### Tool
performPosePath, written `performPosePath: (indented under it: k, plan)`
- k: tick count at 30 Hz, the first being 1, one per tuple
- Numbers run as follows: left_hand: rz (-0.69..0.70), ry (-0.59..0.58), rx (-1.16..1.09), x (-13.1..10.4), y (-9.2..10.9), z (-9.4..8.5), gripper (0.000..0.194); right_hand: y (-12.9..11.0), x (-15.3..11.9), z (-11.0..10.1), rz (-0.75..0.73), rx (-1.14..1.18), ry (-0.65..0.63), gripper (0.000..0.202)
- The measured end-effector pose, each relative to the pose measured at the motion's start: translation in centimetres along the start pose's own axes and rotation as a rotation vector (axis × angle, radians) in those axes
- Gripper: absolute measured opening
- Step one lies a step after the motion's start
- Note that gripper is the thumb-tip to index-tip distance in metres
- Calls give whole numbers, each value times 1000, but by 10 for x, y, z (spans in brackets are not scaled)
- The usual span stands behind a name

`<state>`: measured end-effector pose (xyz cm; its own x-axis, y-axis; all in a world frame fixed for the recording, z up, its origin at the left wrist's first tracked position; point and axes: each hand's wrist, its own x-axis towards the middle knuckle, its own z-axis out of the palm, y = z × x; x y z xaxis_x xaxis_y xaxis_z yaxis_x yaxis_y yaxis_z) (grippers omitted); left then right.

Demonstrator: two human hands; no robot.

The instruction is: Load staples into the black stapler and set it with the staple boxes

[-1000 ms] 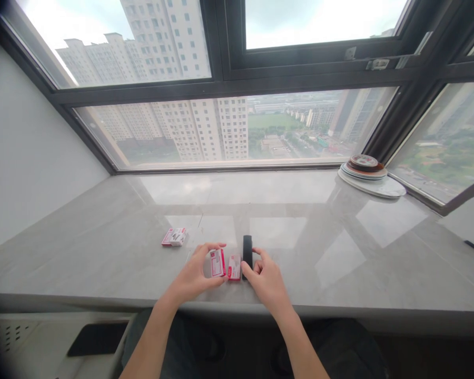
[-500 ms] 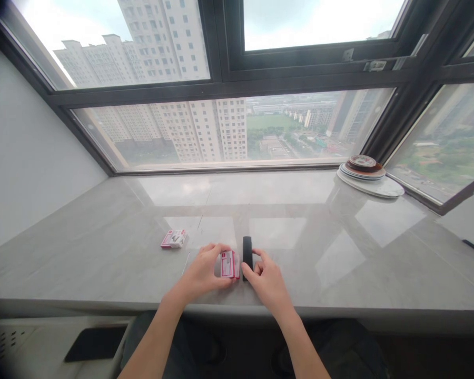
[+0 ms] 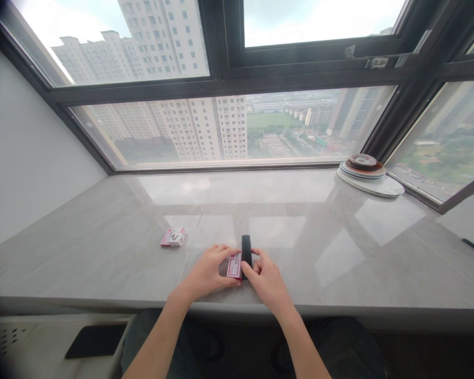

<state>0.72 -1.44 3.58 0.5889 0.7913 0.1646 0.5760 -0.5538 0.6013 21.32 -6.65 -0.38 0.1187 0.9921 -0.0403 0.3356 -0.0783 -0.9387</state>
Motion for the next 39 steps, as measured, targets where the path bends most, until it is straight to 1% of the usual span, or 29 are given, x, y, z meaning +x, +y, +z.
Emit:
performPosePath:
  k: [4, 6, 7, 8, 9, 10, 11, 12, 13, 14, 16, 17, 18, 19, 20, 21, 23, 24, 25, 27, 29, 30, 32, 34, 36, 39]
  plan:
    - [14, 14, 15, 0, 2, 10, 75, 2, -1, -1, 4, 4, -31, 49]
    - [30, 36, 6, -3, -1, 7, 82, 2, -1, -1, 7, 8, -30, 49]
    - [31, 64, 4, -6, -5, 2, 82, 1, -2, -2, 8, 11, -25, 50]
    - [18, 117, 9, -8, -13, -6, 75, 0, -2, -2, 11, 14, -20, 51]
    - [-12, 194, 24, -11, -24, -17, 65, -1, -3, -2, 14, 18, -15, 51]
    - [-59, 292, 51, -14, -38, -31, 52, -2, -3, -3, 17, 23, -12, 51]
    - [-124, 413, 91, -17, -55, -46, 43, -2, -4, -3, 20, 27, -9, 52]
    - [-199, 510, 137, -21, -74, -62, 43, -3, -4, -3, 23, 30, -8, 52]
    - [-262, 548, 185, -25, -94, -76, 46, -3, -4, -3, 24, 31, -7, 52]
    - [-320, 527, 214, -31, -114, -89, 51, -4, -4, -3, 25, 32, -8, 52]
    - [-392, 344, 207, -46, -145, -106, 57, -4, -4, -2, 30, 30, -8, 52]
    - [-394, 273, 202, -56, -154, -109, 60, -4, -4, -2, 34, 30, -9, 52]
    - [-393, 225, 198, -66, -159, -110, 61, -4, -4, -2, 39, 31, -11, 53]
    - [-392, 206, 197, -77, -159, -108, 61, -4, -3, -2, 44, 32, -14, 52]
    - [-392, 208, 198, -87, -155, -104, 61, -4, -3, -2, 51, 35, -22, 53]
    - [-396, 215, 195, -96, -146, -98, 61, -4, -3, -1, 59, 40, -32, 53]
    - [-387, 208, 165, -104, -119, -82, 63, -4, -3, -1, 80, 52, -57, 55]
    - [-362, 191, 134, -102, -103, -74, 64, -4, -3, -1, 90, 59, -69, 57]
    - [-327, 174, 91, -97, -86, -64, 61, -4, -2, -1, 96, 64, -77, 58]
    - [-253, 176, -15, -78, -53, -46, 54, -5, -3, 0, 92, 67, -80, 60]
    - [-173, 176, -94, -53, -27, -30, 55, -5, -3, 0, 75, 63, -70, 61]
    - [-139, 158, -122, -41, -17, -24, 56, -5, -3, 0, 69, 60, -66, 61]
    - [-84, 109, -157, -20, -3, -15, 58, -4, -3, -1, 66, 59, -67, 62]
    - [-43, 55, -168, -8, 3, -9, 59, -3, -3, -1, 69, 64, -77, 63]
    - [-13, 26, -167, -2, 4, -5, 62, -1, -3, -1, 66, 76, -88, 61]
    - [9, 26, -174, 1, 1, 0, 66, 3, -2, -1, 58, 118, -125, 57]
